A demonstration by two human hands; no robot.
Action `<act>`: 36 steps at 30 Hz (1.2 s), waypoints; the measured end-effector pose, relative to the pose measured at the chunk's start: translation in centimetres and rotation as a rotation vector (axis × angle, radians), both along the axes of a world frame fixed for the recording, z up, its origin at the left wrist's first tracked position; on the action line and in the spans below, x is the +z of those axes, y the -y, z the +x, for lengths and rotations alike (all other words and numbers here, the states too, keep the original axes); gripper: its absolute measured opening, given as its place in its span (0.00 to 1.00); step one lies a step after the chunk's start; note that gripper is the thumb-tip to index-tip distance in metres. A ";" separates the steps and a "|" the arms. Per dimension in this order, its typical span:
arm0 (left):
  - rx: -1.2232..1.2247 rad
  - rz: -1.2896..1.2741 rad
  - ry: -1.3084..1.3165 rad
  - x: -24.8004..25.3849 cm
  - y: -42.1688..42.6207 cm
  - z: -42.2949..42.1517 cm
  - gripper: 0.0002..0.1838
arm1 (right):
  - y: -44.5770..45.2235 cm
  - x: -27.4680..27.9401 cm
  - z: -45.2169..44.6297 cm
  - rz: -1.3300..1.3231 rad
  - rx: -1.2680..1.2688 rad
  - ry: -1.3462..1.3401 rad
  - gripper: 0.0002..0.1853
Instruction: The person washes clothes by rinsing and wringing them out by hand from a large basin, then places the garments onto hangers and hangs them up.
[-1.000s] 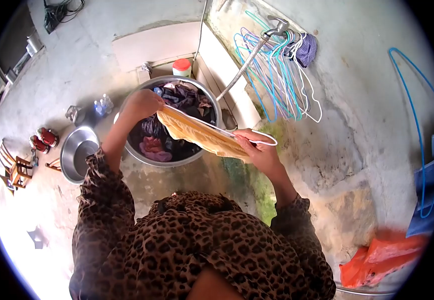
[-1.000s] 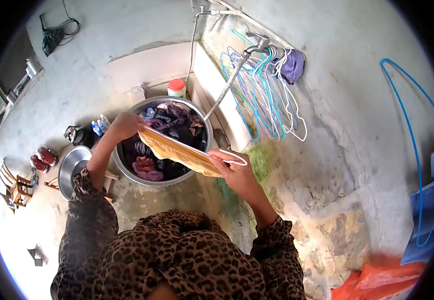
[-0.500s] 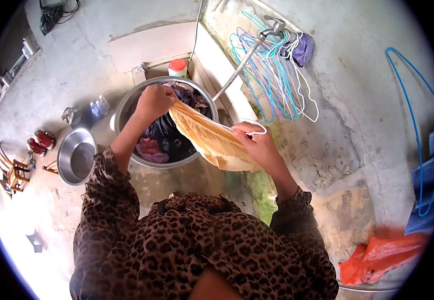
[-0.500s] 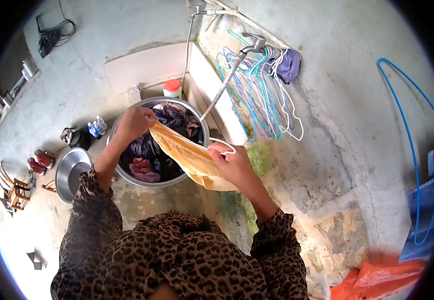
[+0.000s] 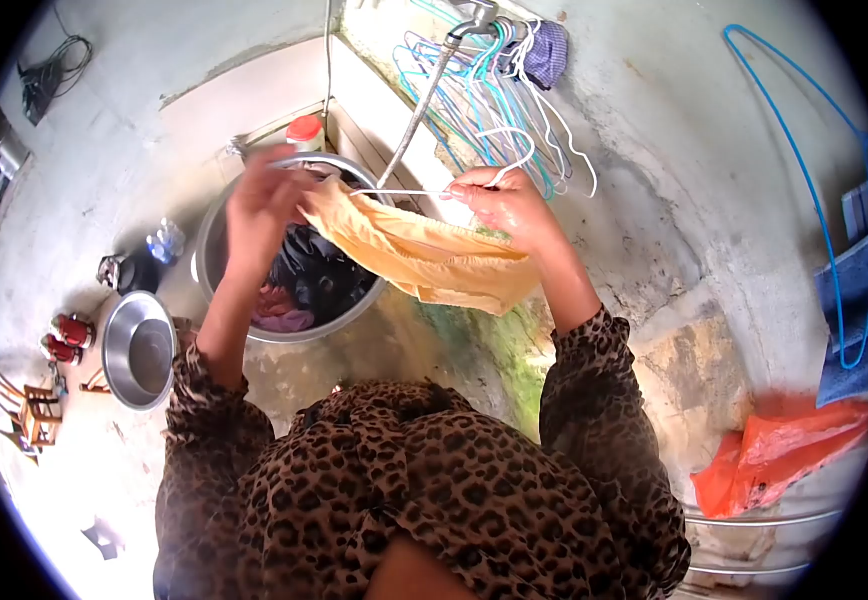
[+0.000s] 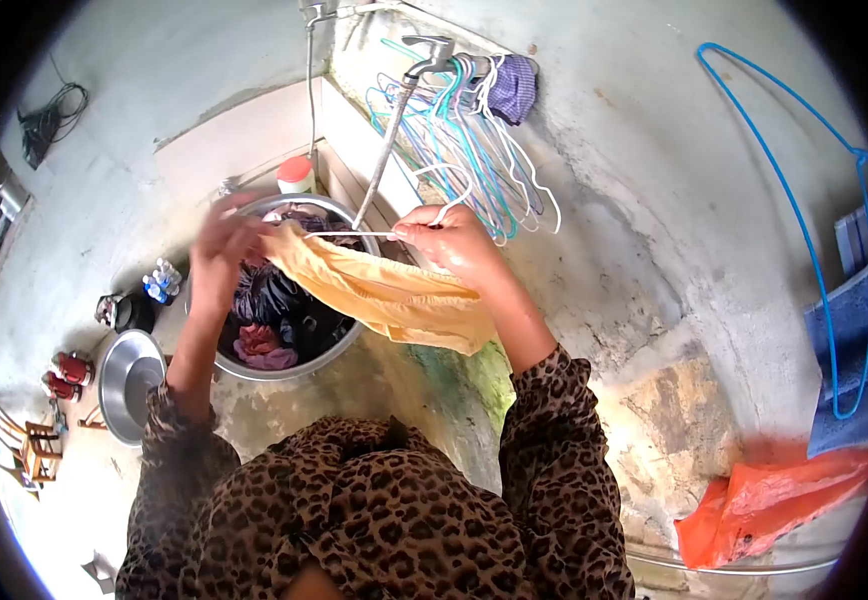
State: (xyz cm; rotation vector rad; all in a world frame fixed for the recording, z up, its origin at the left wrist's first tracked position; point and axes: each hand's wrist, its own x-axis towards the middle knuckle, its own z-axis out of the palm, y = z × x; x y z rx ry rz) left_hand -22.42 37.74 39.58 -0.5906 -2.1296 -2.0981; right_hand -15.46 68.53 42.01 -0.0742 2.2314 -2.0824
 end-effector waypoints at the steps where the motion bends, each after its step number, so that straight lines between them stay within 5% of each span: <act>1: 0.185 -0.024 -0.106 -0.7 0.4 -0.3 0.18 | 0.0 0.5 0.1 0.012 0.024 0.009 0.08; 3: 0.350 -0.240 -0.329 1.7 0.2 1.2 0.14 | 0.1 1.4 -0.1 0.037 0.070 0.025 0.10; 5: 0.266 -0.520 -0.790 3.2 -0.4 1.7 0.18 | 0.9 1.8 -0.5 0.055 0.119 0.034 0.10; 8: 0.004 -0.625 -0.573 4.1 -2.5 4.1 0.14 | 2.1 3.4 -0.9 0.004 0.190 0.063 0.10; 9: 0.080 -0.764 -0.767 2.9 -2.2 3.0 0.10 | 2.2 3.4 -1.1 0.003 0.211 -0.009 0.11; 11: 0.123 -0.759 -0.595 2.8 -2.0 3.0 0.08 | 1.9 2.9 -1.5 -0.005 0.246 -0.150 0.13; 15: 0.218 -0.770 -0.520 2.5 -0.5 3.1 0.07 | -0.4 1.1 -0.3 0.378 -0.306 -0.677 0.11; 17: 0.253 -0.741 -0.444 2.6 0.4 3.4 0.07 | -3.5 -3.4 0.1 0.183 -0.515 -0.518 0.10; 22: 0.235 -0.671 -0.392 2.7 2.8 3.9 0.13 | -3.6 -10.5 2.2 0.330 -0.544 -0.350 0.30; 25: 0.195 -0.583 -0.354 1.7 3.8 3.6 0.14 | -1.7 -12.4 1.2 0.446 -0.611 -0.469 0.29; 31: 0.191 -0.560 -0.259 0.9 6.0 3.3 0.14 | -0.1 -11.7 1.0 0.177 -0.577 -0.406 0.17; 36: 0.191 -0.613 -0.275 1.0 7.7 3.3 0.13 | -1.6 -11.3 1.3 0.228 -0.524 -0.528 0.06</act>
